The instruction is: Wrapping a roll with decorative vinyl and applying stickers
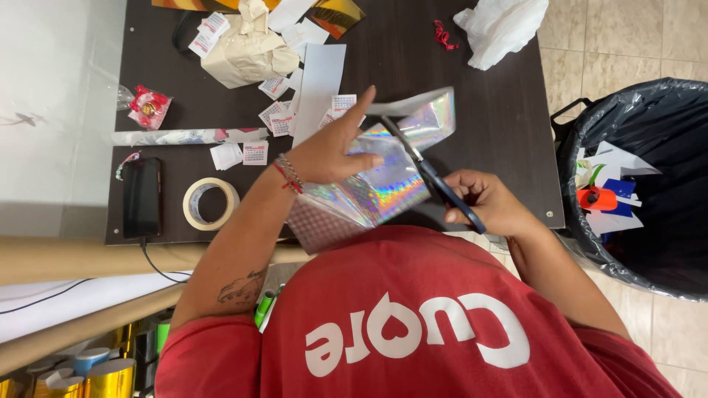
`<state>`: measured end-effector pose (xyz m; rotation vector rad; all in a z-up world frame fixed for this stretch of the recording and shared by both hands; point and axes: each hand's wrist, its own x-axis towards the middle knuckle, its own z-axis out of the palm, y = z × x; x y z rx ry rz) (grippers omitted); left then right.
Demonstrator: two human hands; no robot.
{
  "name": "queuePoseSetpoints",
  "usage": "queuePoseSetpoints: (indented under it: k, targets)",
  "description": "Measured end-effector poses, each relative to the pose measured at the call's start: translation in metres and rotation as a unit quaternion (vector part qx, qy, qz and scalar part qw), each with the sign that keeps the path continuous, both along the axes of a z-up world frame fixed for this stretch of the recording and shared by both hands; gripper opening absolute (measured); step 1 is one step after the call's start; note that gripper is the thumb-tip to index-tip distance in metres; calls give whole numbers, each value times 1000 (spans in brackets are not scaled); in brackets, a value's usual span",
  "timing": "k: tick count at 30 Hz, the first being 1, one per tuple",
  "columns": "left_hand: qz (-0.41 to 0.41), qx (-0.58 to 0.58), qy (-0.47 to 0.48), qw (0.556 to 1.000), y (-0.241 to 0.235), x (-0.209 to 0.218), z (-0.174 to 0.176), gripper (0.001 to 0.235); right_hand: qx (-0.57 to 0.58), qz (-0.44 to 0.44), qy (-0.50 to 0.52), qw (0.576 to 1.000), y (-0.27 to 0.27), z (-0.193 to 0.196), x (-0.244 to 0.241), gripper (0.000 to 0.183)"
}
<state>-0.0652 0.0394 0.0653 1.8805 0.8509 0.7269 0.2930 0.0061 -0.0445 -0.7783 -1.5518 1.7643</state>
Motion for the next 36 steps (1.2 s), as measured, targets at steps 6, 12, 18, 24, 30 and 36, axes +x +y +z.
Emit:
queuePoseSetpoints:
  k: [6,12,18,24,30,36]
  targets:
    - [90,40,178,979,-69,-16,79,48,181,-286,-312,888,6,13,33,59]
    - [20,89,282,955,-127,-3,54,48,324,-248,-635,655,32,-43,79,48]
    - [-38,-79,243,966,-133,5,56,84,517,-153,-517,665,29,45,12,48]
    - [10,-127,160,979,-144,-13,9,32,633,-71,-442,632,67,30,-37,5]
    - [52,40,327,943,-150,15,30,30,387,-254,-68,884,6,121,-79,19]
    - [16,78,307,948,-141,53,-26,36,320,86,-133,934,-54,156,-114,10]
